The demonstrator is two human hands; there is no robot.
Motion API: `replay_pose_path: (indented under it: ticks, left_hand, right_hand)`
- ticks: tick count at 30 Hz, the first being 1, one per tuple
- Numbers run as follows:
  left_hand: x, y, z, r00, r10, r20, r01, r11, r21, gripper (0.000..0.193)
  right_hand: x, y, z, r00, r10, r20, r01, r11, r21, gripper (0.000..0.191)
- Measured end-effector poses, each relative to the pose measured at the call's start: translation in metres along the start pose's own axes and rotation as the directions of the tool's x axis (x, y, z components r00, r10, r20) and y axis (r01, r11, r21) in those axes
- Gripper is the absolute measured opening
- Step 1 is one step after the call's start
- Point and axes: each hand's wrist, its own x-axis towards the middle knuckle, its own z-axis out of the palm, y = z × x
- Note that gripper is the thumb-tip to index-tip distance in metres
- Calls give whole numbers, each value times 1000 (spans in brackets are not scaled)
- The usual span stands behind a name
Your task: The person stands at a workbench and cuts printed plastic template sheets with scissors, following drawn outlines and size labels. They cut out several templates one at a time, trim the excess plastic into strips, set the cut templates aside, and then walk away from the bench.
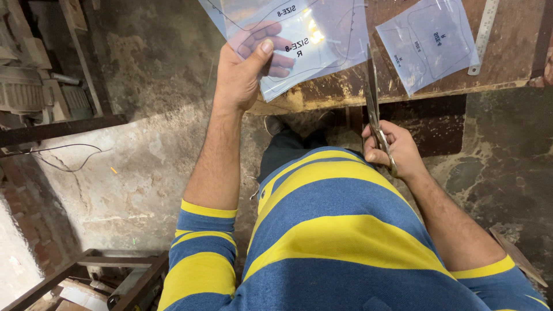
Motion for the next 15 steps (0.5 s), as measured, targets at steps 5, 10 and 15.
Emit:
replay_pose_path:
  ticks: [5, 10, 15]
  left_hand:
    - [-3, -2, -1, 1000, -6, 20, 6, 1000, 9, 48]
    - [-2, -4, -2, 1000, -10, 26, 10, 1000, 2, 48]
    - [-2, -4, -3, 999, -28, 14, 28, 1000, 2, 46]
  right_hand:
    - [4, -3, 3, 999, 29, -32, -31, 999, -39, 57]
    - [4, -3, 3, 998, 51, -35, -52, 998, -44, 56]
    - [4, -2, 4, 1000, 15, -19, -16, 1000, -26, 55]
